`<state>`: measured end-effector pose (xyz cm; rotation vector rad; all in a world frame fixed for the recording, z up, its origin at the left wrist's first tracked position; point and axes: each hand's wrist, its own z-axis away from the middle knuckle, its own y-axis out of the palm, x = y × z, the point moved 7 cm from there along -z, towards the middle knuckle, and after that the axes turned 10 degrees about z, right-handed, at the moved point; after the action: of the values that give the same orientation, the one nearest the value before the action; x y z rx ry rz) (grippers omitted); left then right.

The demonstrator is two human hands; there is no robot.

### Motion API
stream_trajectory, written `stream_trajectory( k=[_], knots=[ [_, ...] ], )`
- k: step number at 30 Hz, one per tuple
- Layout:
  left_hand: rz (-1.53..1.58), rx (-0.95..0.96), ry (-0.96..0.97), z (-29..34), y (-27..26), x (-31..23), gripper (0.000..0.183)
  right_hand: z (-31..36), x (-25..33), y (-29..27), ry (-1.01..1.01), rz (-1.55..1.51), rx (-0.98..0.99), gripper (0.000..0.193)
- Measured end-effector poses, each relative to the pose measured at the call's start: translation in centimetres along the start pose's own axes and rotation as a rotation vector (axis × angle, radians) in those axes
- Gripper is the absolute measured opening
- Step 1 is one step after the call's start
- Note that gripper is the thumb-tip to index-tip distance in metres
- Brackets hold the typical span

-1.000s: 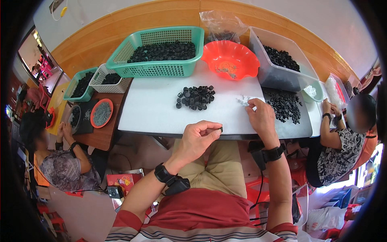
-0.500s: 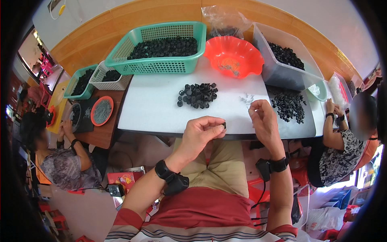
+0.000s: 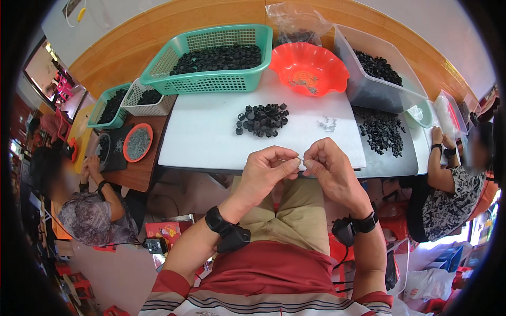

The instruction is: Assembling or sorting small black plastic components at a workstation.

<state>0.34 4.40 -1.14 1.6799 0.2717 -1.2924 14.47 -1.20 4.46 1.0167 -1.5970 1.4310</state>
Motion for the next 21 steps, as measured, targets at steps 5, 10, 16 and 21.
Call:
stream_trajectory(
  k=[5, 10, 16, 21],
  knots=[
    [-0.121, 0.023, -0.010, 0.4, 0.8, -0.7, 0.022, 0.2, -0.2, 0.3, 0.017, 0.033, 0.055, 0.007],
    [-0.038, 0.036, -0.026, 0.6, 0.7, -0.7, 0.021, 0.4, -0.3, 0.7, 0.027, -0.055, 0.055, 0.012],
    [0.296, 0.052, -0.127, 1.0, 0.4, 0.3, 0.018, 0.7, 0.5, 0.7, -0.170, -0.020, -0.081, 0.016],
    [0.370, 0.038, -0.185, 1.2, 0.5, 0.6, 0.019, 1.1, 1.7, 0.4, -0.324, 0.252, -0.207, 0.016]
  ],
)
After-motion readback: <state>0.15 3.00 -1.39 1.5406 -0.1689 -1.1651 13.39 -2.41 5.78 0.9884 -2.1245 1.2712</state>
